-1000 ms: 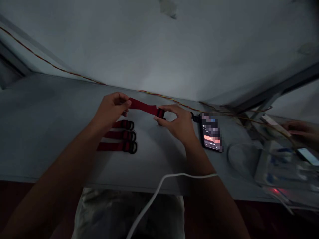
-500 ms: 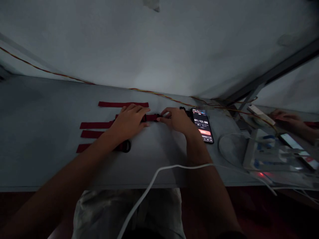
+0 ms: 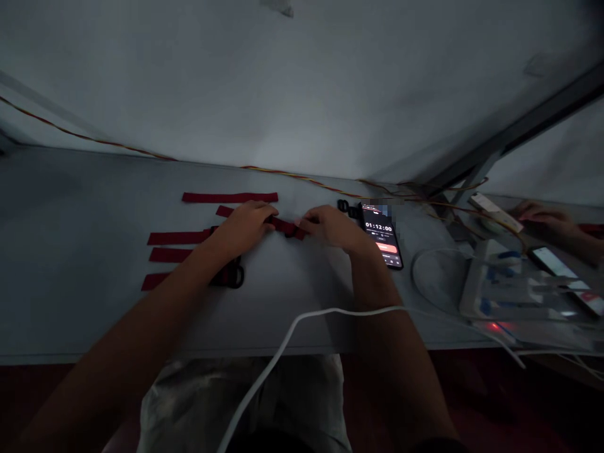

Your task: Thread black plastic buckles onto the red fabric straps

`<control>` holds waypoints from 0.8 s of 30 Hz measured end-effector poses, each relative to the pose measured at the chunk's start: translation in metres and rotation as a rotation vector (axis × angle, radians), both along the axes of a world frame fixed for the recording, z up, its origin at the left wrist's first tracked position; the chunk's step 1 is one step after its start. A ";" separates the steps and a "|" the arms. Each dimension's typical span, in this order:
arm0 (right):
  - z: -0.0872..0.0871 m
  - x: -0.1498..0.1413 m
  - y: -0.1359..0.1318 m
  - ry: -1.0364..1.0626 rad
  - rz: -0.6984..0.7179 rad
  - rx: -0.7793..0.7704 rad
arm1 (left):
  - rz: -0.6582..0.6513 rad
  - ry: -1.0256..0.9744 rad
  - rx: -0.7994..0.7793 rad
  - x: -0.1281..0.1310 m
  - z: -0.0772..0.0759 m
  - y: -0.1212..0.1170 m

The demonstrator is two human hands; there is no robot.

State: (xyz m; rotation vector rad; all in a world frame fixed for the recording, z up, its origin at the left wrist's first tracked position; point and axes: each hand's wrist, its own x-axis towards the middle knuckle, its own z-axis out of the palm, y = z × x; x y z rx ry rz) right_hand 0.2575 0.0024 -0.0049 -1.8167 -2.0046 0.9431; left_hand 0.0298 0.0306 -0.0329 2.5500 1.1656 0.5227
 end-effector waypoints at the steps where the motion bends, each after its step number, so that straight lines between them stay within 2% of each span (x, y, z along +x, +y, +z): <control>1: 0.000 0.000 0.000 0.095 -0.030 -0.032 | -0.003 -0.018 0.004 -0.001 0.000 0.000; 4: 0.000 -0.001 -0.001 0.486 -0.124 -0.134 | -0.003 -0.093 0.017 -0.004 0.003 0.000; 6: 0.001 -0.003 -0.002 0.719 -0.132 -0.149 | -0.005 -0.166 0.027 -0.005 0.006 0.000; 9: 0.005 -0.006 -0.003 0.916 -0.090 -0.108 | 0.002 -0.339 0.015 -0.006 0.011 -0.001; 13: 0.008 -0.011 -0.003 0.954 -0.112 0.043 | 0.076 -0.665 -0.118 -0.003 0.014 -0.006; 16: 0.006 -0.018 -0.002 0.913 -0.158 0.157 | 0.081 -0.866 -0.212 0.003 0.016 -0.014; 18: 0.004 -0.023 -0.003 0.902 -0.125 0.130 | 0.113 -0.928 -0.231 0.007 0.017 -0.019; 22: 0.005 -0.029 -0.006 0.902 -0.007 -0.046 | 0.249 -0.971 -0.195 0.014 0.018 -0.026; 24: 0.007 -0.030 -0.007 0.891 0.015 -0.056 | 0.292 -0.996 -0.197 0.015 0.018 -0.028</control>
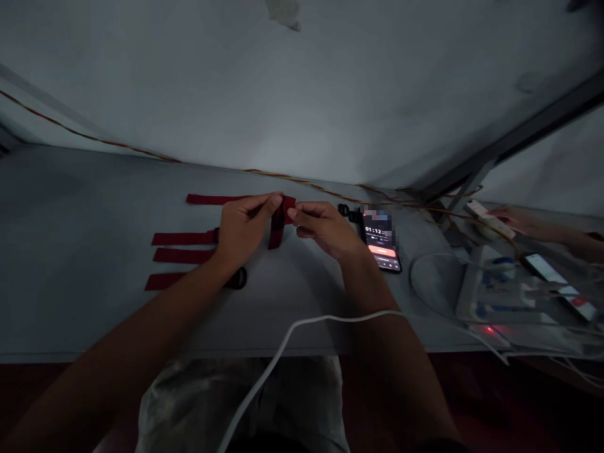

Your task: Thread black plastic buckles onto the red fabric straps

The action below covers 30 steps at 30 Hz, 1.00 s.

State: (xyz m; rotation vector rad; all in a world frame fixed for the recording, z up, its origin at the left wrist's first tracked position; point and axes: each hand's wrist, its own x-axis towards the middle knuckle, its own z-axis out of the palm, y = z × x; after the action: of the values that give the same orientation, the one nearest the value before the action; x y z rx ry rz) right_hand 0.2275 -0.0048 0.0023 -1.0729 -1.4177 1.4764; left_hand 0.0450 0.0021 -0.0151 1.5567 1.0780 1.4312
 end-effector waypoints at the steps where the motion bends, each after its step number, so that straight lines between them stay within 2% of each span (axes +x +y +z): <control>1: 0.001 -0.001 0.000 -0.010 -0.002 0.010 | 0.007 -0.004 -0.005 0.001 0.000 -0.001; 10: -0.007 -0.012 0.004 0.000 -0.202 0.180 | 0.013 -0.074 -0.028 0.010 -0.004 -0.007; 16: -0.008 -0.022 0.002 -0.040 -0.262 0.167 | 0.016 -0.100 -0.008 0.014 -0.006 -0.016; 20: -0.004 -0.022 0.000 0.016 -0.287 0.144 | -0.060 0.013 0.073 0.010 -0.003 -0.019; 24: -0.002 -0.014 0.000 0.031 -0.258 0.242 | -0.125 0.047 0.097 0.006 -0.005 -0.017; 30: -0.003 -0.011 0.000 -0.081 -0.203 0.308 | -0.026 0.124 0.180 0.001 -0.003 -0.014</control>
State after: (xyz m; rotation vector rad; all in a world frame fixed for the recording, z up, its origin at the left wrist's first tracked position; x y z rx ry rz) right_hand 0.2169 -0.0051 -0.0009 -1.0548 -1.4866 1.0416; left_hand 0.0458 -0.0115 -0.0181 1.8014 1.0187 1.4632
